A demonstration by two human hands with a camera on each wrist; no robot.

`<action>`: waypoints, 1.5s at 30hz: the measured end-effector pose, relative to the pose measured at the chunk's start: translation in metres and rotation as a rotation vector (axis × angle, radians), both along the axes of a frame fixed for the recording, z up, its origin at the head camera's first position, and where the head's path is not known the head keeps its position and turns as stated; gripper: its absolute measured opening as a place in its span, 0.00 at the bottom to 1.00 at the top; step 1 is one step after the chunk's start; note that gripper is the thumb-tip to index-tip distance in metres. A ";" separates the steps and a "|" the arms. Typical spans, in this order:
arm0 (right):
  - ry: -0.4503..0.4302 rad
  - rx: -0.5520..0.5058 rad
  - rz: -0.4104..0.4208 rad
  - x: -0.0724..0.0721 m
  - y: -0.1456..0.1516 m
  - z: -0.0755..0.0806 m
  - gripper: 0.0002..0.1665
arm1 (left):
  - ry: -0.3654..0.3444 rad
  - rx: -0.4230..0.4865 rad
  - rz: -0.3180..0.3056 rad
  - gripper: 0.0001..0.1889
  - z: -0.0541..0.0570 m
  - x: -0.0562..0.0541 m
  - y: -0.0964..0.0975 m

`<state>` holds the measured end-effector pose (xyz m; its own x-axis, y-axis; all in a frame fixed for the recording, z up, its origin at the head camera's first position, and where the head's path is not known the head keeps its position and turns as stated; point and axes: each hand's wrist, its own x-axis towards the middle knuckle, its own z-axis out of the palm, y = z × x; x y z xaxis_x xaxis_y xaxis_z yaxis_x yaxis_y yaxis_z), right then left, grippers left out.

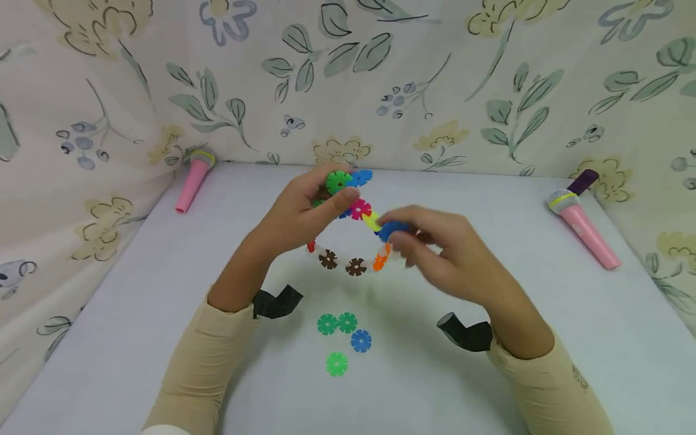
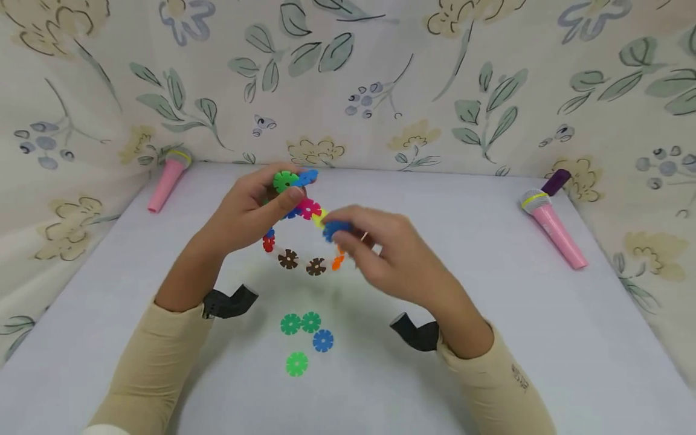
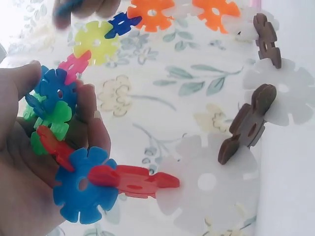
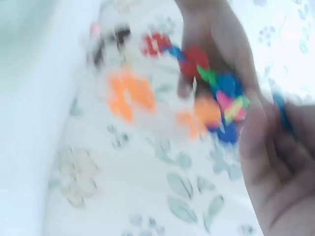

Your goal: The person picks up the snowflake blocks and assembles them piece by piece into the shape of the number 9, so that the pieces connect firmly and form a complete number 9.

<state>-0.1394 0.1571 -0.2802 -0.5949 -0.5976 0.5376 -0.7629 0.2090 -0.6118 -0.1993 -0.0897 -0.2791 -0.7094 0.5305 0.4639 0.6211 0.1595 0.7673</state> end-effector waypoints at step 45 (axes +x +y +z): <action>0.236 -0.079 -0.262 -0.020 -0.003 -0.008 0.16 | -0.086 -0.192 -0.089 0.14 -0.007 0.013 0.018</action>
<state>-0.1593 0.1541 -0.2881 -0.5764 -0.3929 0.7165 -0.8118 0.3751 -0.4475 -0.1864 -0.0718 -0.2857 -0.6883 0.6659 0.2880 0.5727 0.2551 0.7790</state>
